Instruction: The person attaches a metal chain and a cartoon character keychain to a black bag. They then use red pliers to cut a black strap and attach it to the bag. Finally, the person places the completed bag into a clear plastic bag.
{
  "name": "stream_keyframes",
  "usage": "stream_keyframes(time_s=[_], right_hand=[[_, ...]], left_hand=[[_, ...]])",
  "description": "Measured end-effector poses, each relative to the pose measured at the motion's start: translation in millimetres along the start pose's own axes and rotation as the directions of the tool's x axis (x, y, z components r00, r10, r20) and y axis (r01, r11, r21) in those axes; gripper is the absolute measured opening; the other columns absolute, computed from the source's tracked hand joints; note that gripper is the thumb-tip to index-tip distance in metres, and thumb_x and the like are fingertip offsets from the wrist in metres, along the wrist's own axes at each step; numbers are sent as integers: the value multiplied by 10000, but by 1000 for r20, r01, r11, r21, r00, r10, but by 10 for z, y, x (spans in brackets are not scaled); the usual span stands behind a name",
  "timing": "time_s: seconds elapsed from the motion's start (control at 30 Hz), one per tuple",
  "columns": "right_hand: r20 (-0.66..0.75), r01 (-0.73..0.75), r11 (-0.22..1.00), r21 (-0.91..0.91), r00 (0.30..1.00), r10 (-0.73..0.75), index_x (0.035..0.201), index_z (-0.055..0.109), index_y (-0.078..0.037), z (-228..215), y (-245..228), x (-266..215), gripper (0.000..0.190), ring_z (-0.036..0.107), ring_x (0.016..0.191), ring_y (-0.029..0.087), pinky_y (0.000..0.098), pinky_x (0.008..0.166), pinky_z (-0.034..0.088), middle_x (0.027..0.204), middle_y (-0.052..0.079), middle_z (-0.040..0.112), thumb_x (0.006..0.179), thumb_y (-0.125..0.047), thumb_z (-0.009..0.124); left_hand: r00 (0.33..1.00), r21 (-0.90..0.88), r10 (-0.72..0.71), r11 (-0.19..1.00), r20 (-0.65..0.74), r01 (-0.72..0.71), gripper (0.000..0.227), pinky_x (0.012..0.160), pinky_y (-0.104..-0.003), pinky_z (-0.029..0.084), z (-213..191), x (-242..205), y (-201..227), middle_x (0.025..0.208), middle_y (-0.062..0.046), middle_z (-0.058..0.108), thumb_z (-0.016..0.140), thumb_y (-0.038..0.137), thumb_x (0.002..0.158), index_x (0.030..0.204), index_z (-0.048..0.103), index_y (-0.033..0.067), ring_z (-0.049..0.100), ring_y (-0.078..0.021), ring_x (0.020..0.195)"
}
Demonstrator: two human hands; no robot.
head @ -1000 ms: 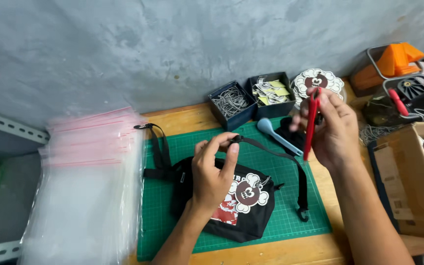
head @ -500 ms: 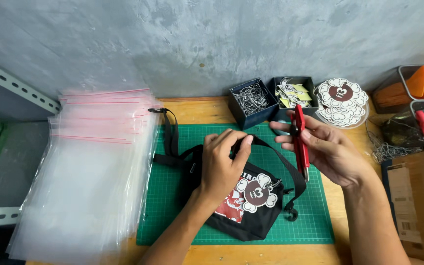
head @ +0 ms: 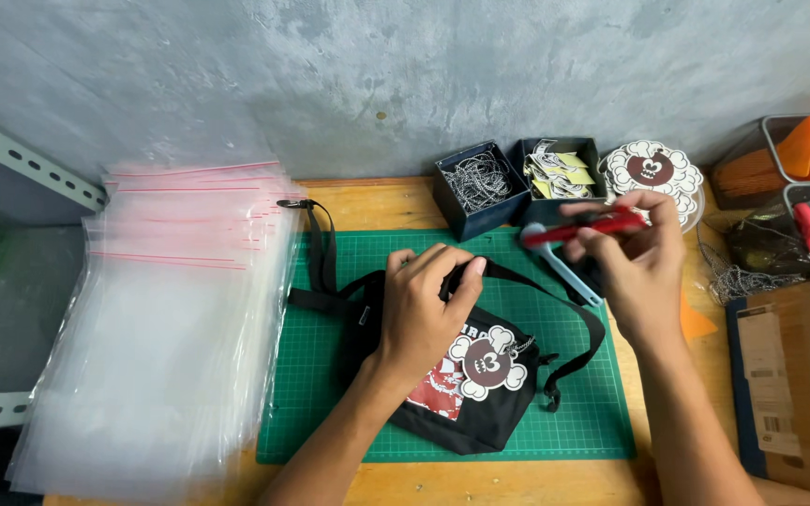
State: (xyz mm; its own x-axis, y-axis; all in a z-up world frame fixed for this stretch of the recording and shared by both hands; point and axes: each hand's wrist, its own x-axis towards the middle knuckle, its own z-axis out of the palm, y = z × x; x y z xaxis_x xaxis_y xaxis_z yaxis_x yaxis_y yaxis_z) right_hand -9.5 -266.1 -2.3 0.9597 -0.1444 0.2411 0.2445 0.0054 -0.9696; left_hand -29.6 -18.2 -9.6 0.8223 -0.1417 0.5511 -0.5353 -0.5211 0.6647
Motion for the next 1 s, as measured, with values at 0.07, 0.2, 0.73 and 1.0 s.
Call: stream_keyframes(time_s=[0.07,0.2,0.73,1.0], right_hand=[[-46,-30,989,145,998,37,1109,420,-128,-117,72,56,340,775,891,314,329,875,669,1401,361,749,999,162,561],[-101,-256,822,508,930,352,910,565,-163,-339,197,155,288,860,1234,439,270,950,723,1091,204,775,987,110,614],[191,-343,837,426,939,287,1530,562,-19,50,203,-9,654,591,823,143,233,664,486,1150,137,656,894,131,565],[213,-254,922,294,957,196,1608,527,-1,45,322,-59,545,304,584,51,206,406,333,826,17,419,1230,-393,492]], left_hand=[[1000,-2,-4,1000,6,4,205,909,-415,375,-7,3,5,901,63,745,644,241,1147,970,706,158,682,-200,801],[1000,0,-5,1000,2,5,193,910,-417,378,11,-5,-12,901,70,743,652,239,1142,974,707,163,681,-200,798],[999,-44,17,999,-39,-19,207,924,-378,480,28,-11,-62,755,32,608,663,325,1164,1031,738,185,730,-238,756],[1000,-63,19,998,18,-18,228,949,-402,491,10,-10,-94,841,21,646,627,356,1189,1181,770,178,748,-262,822]])
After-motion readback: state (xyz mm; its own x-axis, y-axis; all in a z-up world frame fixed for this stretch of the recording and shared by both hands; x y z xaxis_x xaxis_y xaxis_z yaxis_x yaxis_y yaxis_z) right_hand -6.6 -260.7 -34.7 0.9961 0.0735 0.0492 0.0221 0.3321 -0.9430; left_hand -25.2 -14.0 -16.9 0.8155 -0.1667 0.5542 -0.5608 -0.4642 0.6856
